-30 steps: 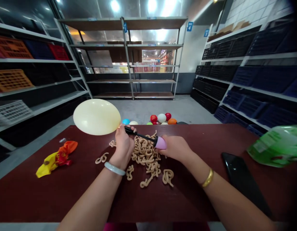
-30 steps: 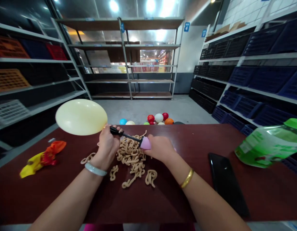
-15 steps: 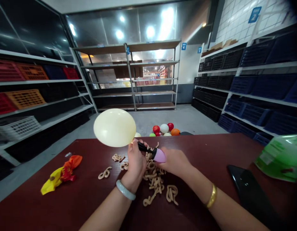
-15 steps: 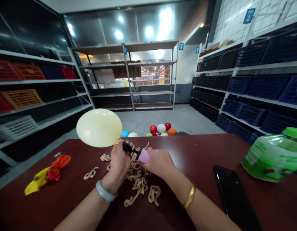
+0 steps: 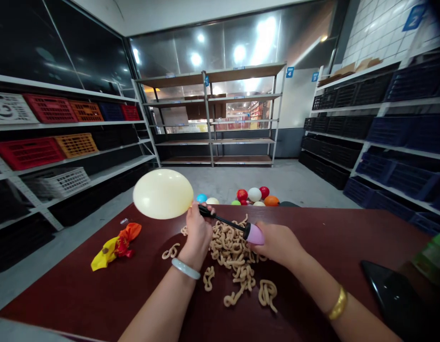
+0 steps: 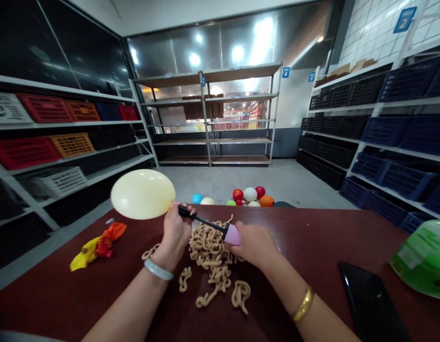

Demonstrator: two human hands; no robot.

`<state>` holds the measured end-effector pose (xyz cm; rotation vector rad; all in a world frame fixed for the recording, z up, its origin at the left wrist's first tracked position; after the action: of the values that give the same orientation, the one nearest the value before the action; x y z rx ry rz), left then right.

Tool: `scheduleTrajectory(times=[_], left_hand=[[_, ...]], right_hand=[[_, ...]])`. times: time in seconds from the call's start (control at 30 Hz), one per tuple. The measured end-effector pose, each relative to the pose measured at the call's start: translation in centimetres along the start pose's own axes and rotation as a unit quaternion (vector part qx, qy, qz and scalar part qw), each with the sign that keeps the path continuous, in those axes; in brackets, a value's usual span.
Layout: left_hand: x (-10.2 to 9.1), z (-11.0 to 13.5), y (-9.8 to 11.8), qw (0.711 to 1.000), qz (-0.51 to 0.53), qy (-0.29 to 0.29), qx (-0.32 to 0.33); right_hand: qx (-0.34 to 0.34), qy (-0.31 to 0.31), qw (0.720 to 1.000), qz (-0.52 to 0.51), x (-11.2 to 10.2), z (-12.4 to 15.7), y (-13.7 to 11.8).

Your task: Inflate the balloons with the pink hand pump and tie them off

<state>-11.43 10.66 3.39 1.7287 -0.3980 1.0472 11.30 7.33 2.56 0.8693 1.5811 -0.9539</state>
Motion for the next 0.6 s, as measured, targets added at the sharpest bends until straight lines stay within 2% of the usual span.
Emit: scheduleTrajectory(times=[0.17,0.27,0.33,0.43,0.6], left_hand=[[1.4,4.3,-4.4,0.998,-0.003,-0.024,-0.061],[2.1,6.2,-5.5,0.997,-0.011,-0.03,-0.069],[2.3,6.6,-5.4,0.997,-0.022,-0.029,-0.062],[2.4,6.0,-4.6,0.998,-0.03,-0.029,-0.055],[1.4,2.5,-1.4,0.999,-0.017,-0.024,-0.02]], right_hand=[[0.008,0.014,1.0,-0.018,0.0,0.3,-0.8],[0.014,0.023,0.999,-0.034,-0.2,0.4,-1.2],[0.016,0.026,0.999,-0.044,-0.3,0.4,-1.4],[0.017,0.023,0.998,-0.064,-0.1,0.3,-1.6],[0.016,0.01,0.998,-0.064,0.3,-0.1,-0.9]])
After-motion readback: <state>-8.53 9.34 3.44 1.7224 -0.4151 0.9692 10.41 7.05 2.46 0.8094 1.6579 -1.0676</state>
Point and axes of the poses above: each hand's wrist, its own z-axis away from the middle knuckle, its own x-axis out of the palm, y = z × x, the point moved 6 cm from there along -z, towards the middle knuckle, and after that the axes turned 3 degrees about -x, right-handed, at the moved point
